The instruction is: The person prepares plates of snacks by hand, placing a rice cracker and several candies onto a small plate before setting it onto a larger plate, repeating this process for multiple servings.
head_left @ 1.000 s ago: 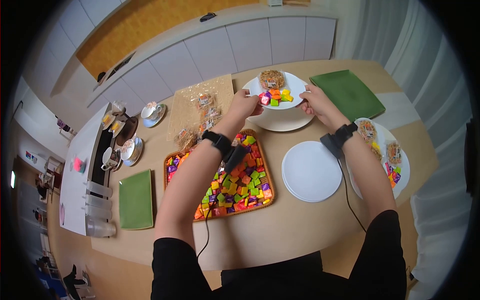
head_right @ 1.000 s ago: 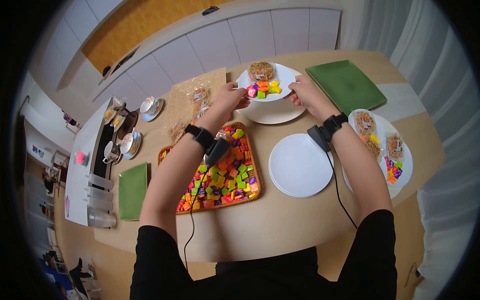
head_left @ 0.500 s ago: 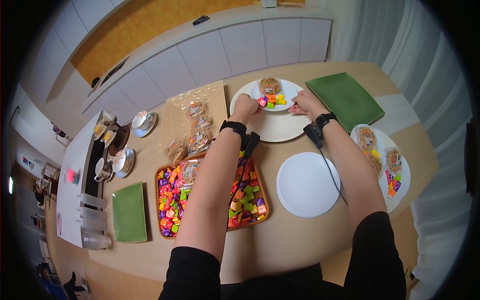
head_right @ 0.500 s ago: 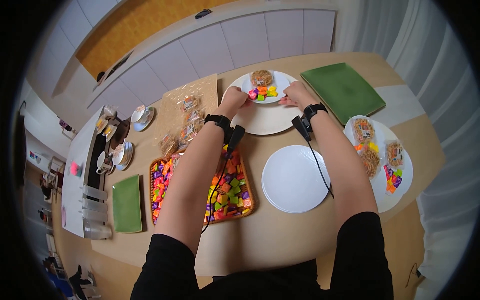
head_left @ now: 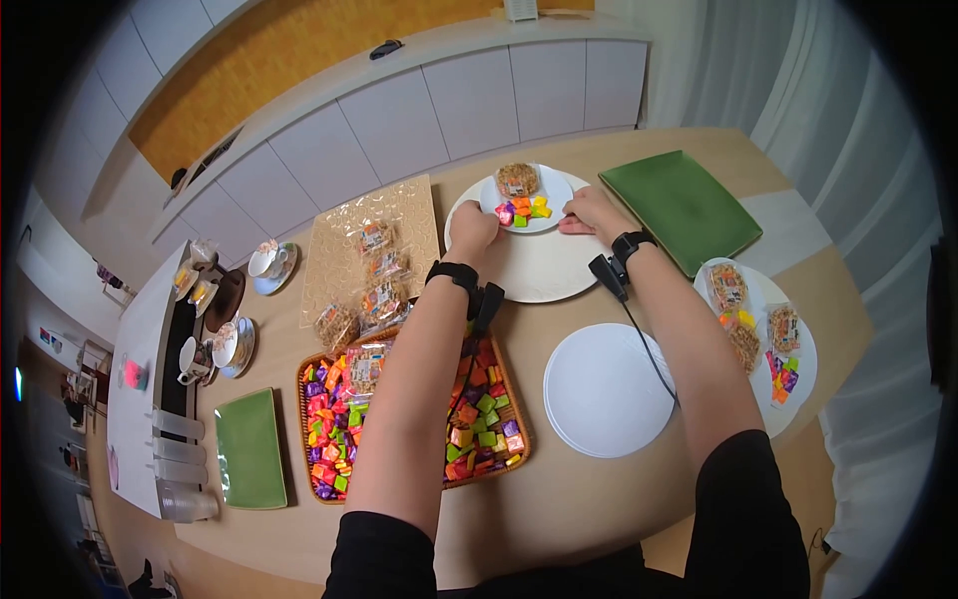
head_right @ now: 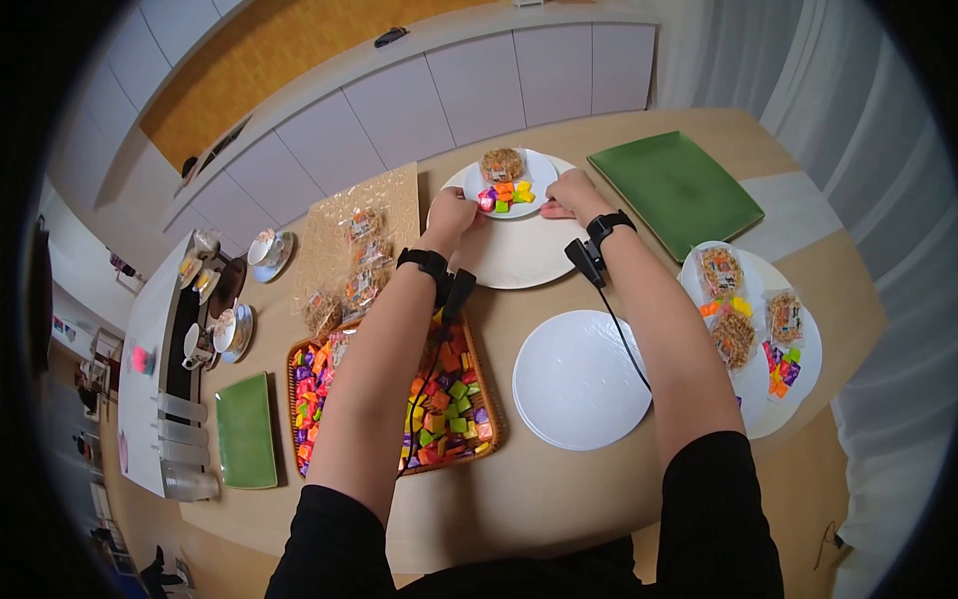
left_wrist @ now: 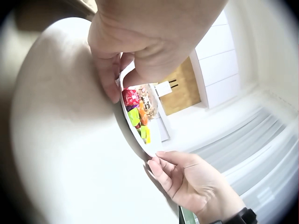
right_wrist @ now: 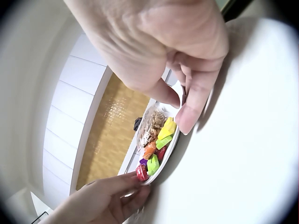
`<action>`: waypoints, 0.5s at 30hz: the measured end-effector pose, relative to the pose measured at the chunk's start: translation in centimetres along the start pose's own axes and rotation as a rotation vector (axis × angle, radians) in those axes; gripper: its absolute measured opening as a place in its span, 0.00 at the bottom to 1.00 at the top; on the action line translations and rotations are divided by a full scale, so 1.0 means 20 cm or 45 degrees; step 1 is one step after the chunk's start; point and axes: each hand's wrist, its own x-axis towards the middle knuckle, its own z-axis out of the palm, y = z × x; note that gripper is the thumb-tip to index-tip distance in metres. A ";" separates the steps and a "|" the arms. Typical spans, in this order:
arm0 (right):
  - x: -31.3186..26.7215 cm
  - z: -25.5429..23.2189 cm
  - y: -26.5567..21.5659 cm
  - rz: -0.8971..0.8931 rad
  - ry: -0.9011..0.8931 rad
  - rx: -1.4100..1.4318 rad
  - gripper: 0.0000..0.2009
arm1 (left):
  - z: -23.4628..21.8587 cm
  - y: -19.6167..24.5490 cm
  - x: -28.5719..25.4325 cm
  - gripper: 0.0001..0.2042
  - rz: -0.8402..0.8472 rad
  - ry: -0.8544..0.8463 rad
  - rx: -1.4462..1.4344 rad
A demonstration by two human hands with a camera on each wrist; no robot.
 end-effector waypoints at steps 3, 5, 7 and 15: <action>0.01 0.00 0.02 -0.011 0.058 -0.019 0.08 | -0.02 0.05 -0.03 0.15 -0.086 -0.089 -0.115; 0.04 -0.03 0.05 -0.076 0.060 0.013 0.08 | -0.02 0.08 -0.06 0.20 -0.130 -0.113 -0.185; 0.02 -0.05 0.06 -0.098 0.064 0.058 0.09 | -0.03 0.12 -0.15 0.31 -0.152 -0.066 -0.307; -0.24 -0.06 0.02 -0.150 0.154 0.002 0.16 | -0.07 0.24 -0.37 0.40 -0.143 -0.179 -0.414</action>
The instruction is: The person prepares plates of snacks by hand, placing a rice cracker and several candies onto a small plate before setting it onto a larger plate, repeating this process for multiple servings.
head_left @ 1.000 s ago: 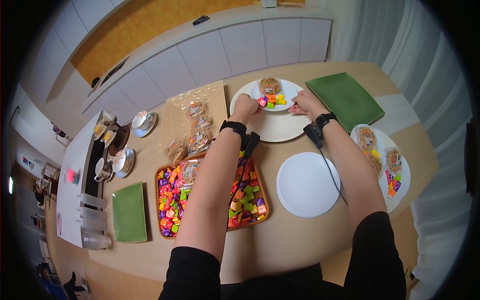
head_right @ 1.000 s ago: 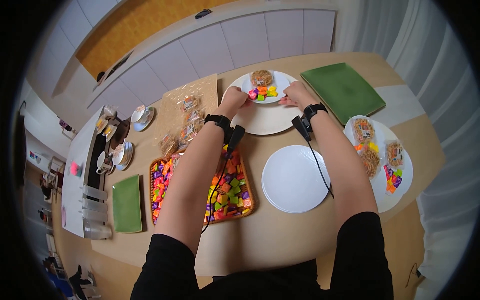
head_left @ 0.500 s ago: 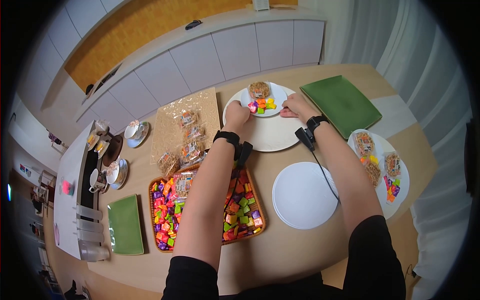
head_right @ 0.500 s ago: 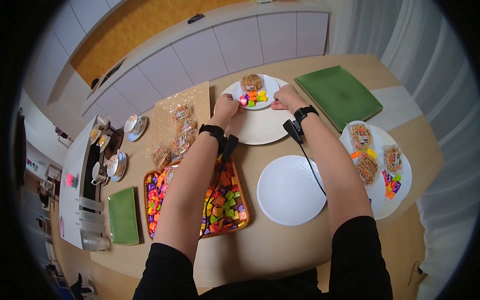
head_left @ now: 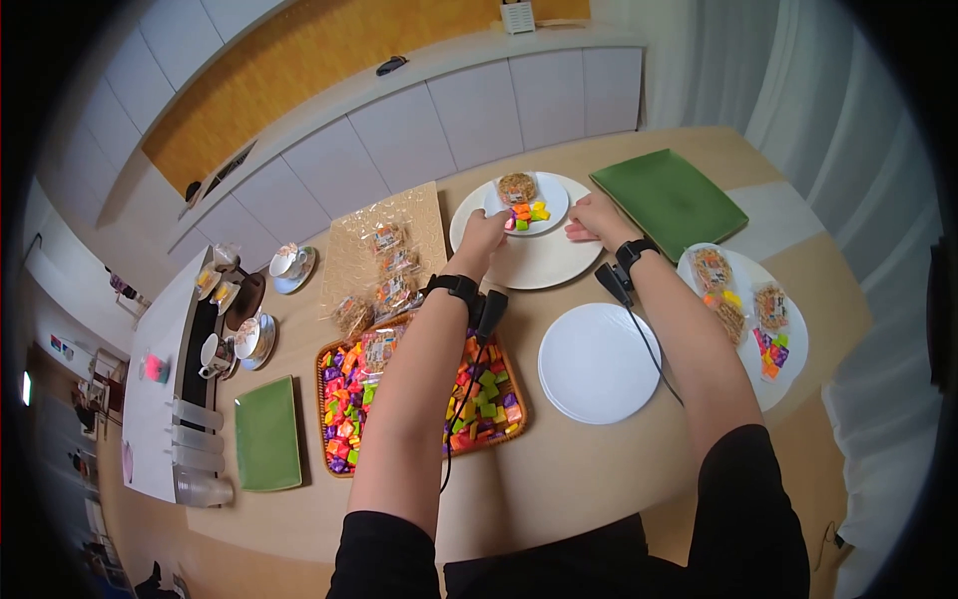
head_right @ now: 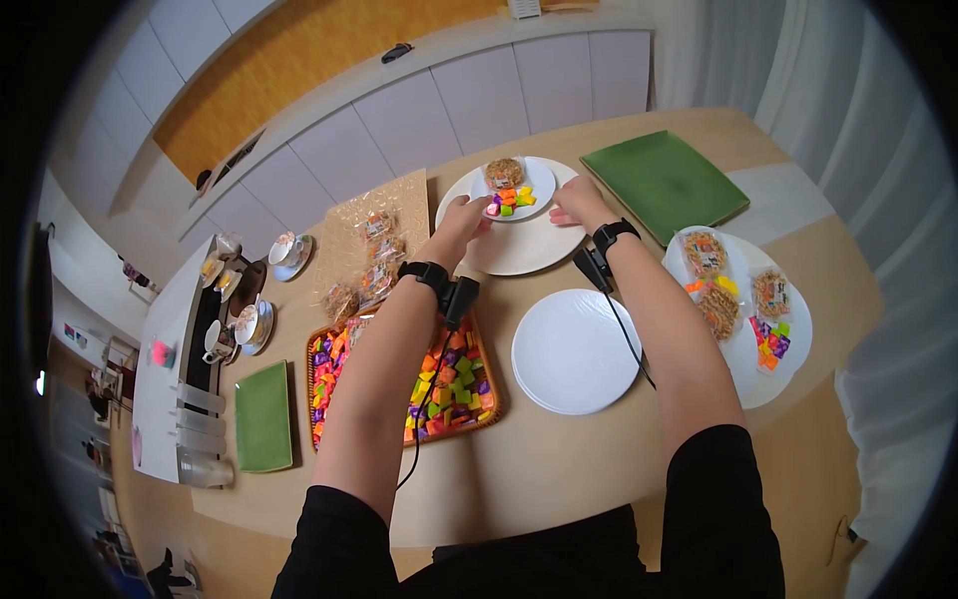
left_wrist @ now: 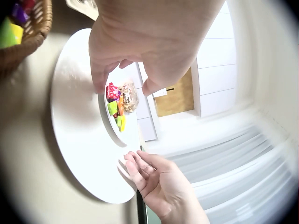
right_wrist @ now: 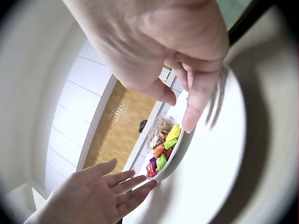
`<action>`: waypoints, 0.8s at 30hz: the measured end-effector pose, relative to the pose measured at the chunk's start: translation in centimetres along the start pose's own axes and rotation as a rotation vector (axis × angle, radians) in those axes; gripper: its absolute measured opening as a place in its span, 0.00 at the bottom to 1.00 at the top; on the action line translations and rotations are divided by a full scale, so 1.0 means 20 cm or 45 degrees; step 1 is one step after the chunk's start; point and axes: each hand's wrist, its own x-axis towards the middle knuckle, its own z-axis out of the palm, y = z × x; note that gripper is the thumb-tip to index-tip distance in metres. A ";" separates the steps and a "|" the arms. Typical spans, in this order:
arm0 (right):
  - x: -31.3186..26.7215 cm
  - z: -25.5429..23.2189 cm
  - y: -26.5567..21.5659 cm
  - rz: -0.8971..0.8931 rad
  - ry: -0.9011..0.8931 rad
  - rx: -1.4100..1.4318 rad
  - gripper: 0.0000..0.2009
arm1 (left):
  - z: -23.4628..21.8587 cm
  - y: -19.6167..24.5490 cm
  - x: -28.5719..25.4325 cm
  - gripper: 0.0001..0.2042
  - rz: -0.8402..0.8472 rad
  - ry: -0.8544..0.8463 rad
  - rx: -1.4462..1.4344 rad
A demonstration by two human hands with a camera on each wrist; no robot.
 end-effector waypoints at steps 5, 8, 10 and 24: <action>-0.17 -0.12 -0.06 -0.104 -0.081 0.006 0.21 | 0.02 0.00 -0.11 0.41 0.044 -0.013 -0.041; -0.33 -0.22 -0.09 -0.142 -0.148 -0.128 0.20 | 0.05 0.07 -0.31 0.34 0.098 0.005 -0.028; -0.48 -0.28 -0.12 -0.225 -0.205 -0.334 0.16 | 0.03 0.08 -0.46 0.30 0.214 -0.121 0.061; -1.34 -0.35 0.05 -0.564 -0.022 -1.552 0.15 | 0.01 -0.19 -1.15 0.21 0.714 -0.235 1.191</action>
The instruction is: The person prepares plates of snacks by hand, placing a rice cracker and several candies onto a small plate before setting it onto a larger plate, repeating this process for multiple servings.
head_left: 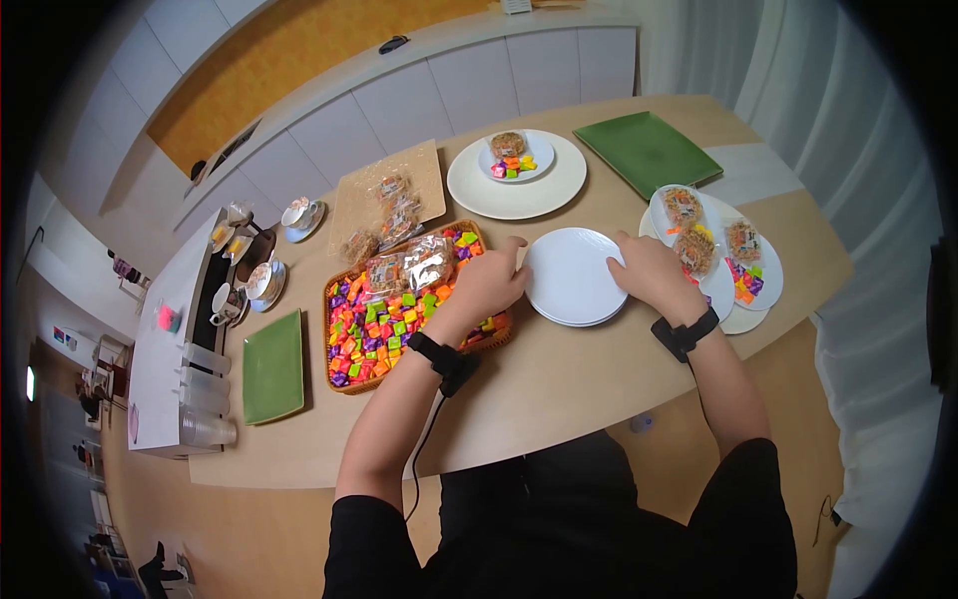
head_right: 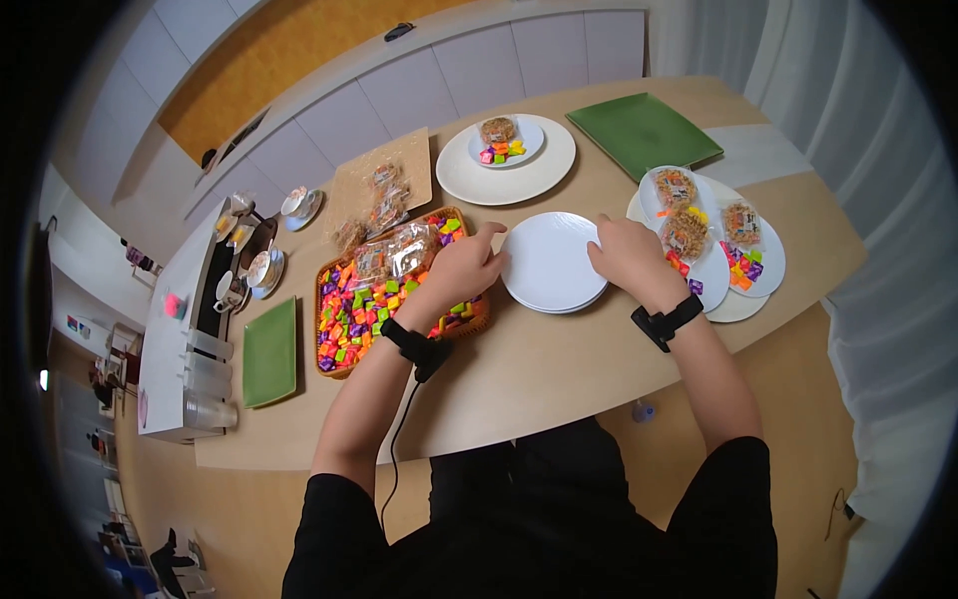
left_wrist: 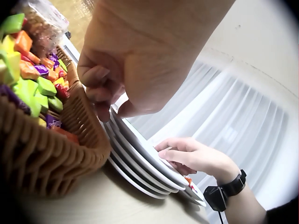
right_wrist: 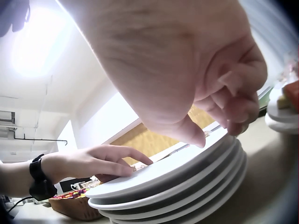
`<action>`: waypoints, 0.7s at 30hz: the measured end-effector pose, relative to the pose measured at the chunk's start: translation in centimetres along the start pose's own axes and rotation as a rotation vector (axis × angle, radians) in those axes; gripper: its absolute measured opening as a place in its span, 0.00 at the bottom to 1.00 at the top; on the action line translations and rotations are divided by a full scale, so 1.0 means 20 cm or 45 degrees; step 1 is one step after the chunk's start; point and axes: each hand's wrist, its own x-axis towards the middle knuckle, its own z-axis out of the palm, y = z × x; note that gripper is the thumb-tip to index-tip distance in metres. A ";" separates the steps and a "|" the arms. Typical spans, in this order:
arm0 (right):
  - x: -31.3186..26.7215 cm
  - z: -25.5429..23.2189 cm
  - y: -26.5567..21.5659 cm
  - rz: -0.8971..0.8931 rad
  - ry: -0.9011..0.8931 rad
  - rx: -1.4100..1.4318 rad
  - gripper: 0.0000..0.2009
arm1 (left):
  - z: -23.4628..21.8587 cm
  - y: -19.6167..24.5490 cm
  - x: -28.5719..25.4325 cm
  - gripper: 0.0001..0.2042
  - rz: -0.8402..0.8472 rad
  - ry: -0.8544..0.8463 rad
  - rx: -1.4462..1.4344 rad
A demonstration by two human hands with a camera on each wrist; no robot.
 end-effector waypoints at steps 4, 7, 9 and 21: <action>-0.03 0.03 0.04 0.026 0.001 0.048 0.16 | 0.02 0.06 -0.02 0.21 0.043 0.025 0.043; -0.04 0.08 0.09 0.029 0.042 0.172 0.16 | 0.02 0.07 -0.03 0.22 0.041 0.051 0.077; -0.06 0.10 0.11 0.031 0.063 0.240 0.17 | 0.03 0.08 -0.03 0.23 0.036 0.067 0.041; -0.22 -0.04 -0.02 0.110 0.264 0.313 0.20 | -0.02 0.20 -0.17 0.29 0.086 0.376 -0.396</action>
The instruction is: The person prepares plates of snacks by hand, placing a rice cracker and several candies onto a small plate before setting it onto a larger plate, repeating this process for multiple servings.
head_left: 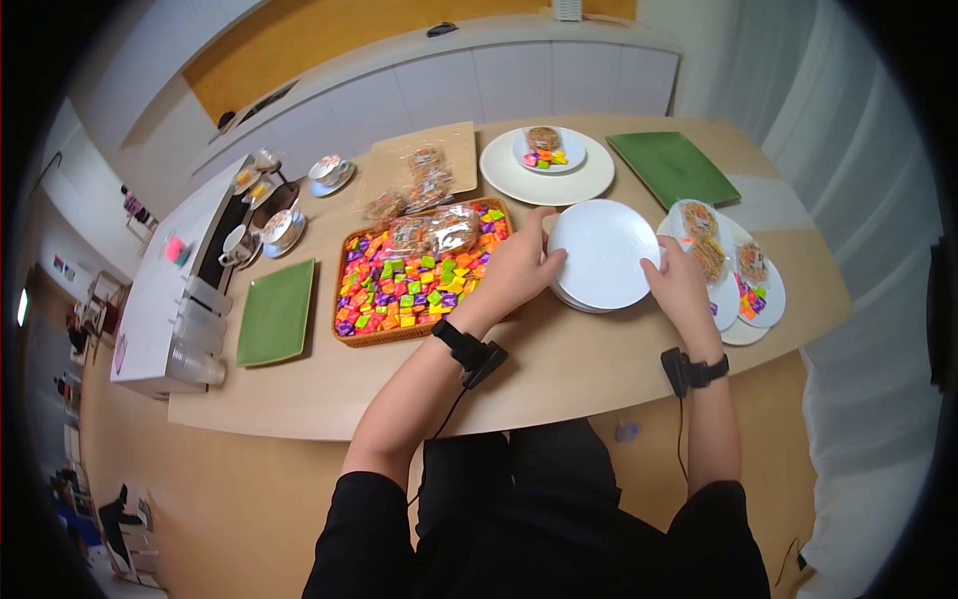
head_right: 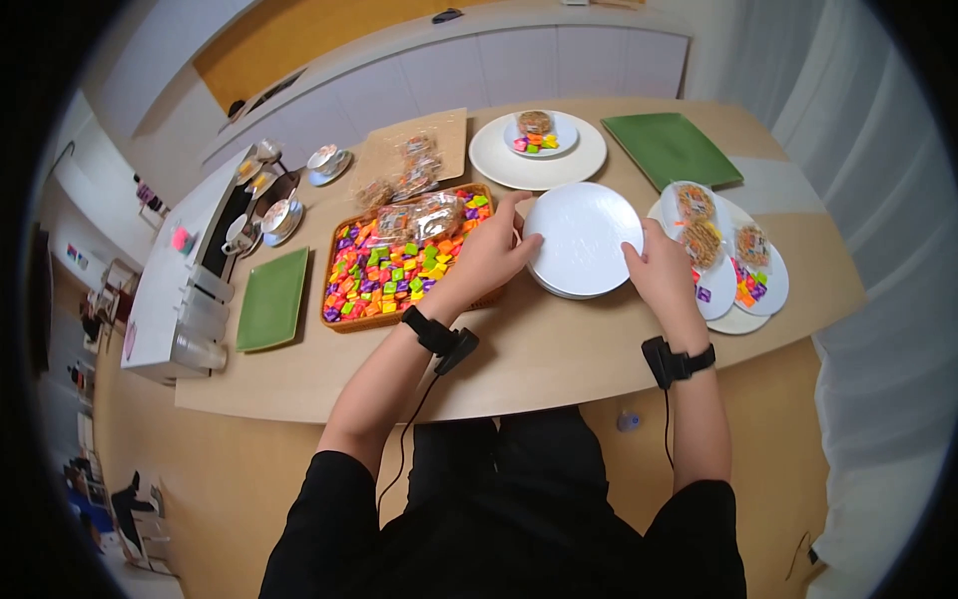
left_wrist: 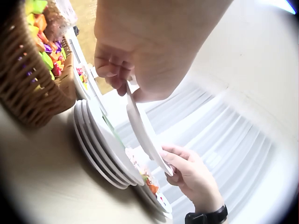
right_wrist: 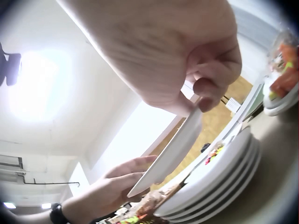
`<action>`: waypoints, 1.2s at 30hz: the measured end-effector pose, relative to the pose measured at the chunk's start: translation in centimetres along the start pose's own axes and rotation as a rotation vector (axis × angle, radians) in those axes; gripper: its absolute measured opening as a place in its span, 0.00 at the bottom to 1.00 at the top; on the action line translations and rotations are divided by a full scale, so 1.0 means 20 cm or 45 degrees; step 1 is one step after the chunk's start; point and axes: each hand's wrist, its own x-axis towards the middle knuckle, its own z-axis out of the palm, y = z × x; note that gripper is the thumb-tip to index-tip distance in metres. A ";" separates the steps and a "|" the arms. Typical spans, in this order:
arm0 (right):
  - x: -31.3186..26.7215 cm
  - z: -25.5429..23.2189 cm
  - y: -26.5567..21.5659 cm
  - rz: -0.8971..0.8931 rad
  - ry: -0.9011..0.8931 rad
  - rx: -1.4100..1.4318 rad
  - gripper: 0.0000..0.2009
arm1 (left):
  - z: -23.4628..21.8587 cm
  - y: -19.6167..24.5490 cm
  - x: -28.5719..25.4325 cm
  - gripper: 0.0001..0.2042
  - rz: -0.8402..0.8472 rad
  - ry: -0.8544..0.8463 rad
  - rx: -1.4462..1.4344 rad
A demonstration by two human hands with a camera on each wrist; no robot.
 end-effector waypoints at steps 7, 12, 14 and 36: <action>0.00 0.19 -0.26 0.126 -0.363 1.292 0.19 | -0.29 -0.10 -0.19 0.27 -0.070 0.425 -0.283; 0.04 0.42 -0.54 0.359 -0.787 1.724 0.13 | -0.57 -0.32 -0.30 0.25 -0.114 0.456 -0.341; 0.08 0.50 -0.59 0.325 -0.836 1.783 0.13 | -0.64 -0.39 -0.36 0.23 -0.126 0.504 -0.334; 0.04 0.62 -0.63 0.588 -0.564 2.034 0.10 | -0.79 -0.64 -0.57 0.10 -0.189 0.293 0.566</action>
